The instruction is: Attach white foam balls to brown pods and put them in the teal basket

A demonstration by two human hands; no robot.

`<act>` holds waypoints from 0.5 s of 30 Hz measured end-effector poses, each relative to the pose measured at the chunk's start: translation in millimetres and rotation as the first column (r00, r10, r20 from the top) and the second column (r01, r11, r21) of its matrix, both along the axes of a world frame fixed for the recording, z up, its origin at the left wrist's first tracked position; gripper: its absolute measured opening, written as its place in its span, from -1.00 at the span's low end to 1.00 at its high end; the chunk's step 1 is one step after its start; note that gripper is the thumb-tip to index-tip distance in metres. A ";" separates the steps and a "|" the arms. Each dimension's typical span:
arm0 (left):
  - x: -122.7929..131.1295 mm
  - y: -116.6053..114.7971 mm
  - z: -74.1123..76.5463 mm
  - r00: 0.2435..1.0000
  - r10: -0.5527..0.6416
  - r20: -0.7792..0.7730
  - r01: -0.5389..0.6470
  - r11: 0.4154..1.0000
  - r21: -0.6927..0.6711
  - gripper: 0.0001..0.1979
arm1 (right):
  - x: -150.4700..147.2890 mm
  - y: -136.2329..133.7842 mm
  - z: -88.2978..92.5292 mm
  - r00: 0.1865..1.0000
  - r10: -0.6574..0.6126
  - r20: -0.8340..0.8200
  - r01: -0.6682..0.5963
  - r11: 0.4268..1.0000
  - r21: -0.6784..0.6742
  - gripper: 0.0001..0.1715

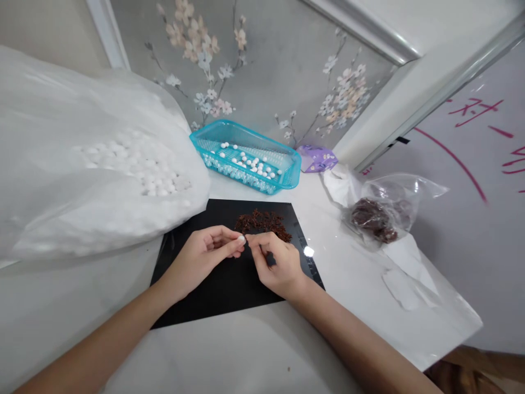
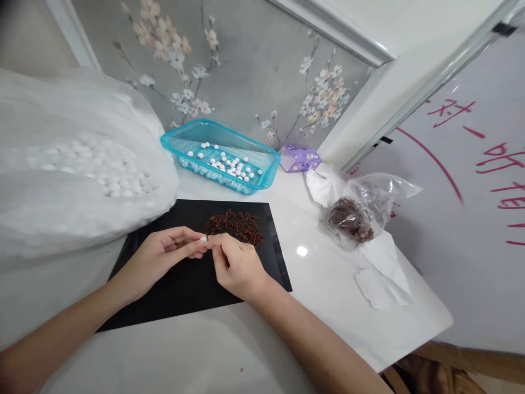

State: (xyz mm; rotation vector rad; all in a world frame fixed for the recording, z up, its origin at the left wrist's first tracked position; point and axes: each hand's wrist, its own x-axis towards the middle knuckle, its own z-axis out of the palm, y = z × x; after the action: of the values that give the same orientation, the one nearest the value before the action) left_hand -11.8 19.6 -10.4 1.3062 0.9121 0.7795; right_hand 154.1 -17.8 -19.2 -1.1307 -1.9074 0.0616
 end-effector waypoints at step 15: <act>1.2 -0.5 1.0 1.000 0.005 0.024 -0.005 1.000 -0.013 -0.83 | -2.3 -1.0 -3.5 0.995 -0.018 -0.094 0.018 1.000 0.001 -0.80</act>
State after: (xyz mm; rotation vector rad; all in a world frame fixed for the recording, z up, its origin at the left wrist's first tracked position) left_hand -10.6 19.0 -9.3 1.2813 0.9000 0.7911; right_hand 151.8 -18.8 -22.7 -1.1245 -1.8129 0.1016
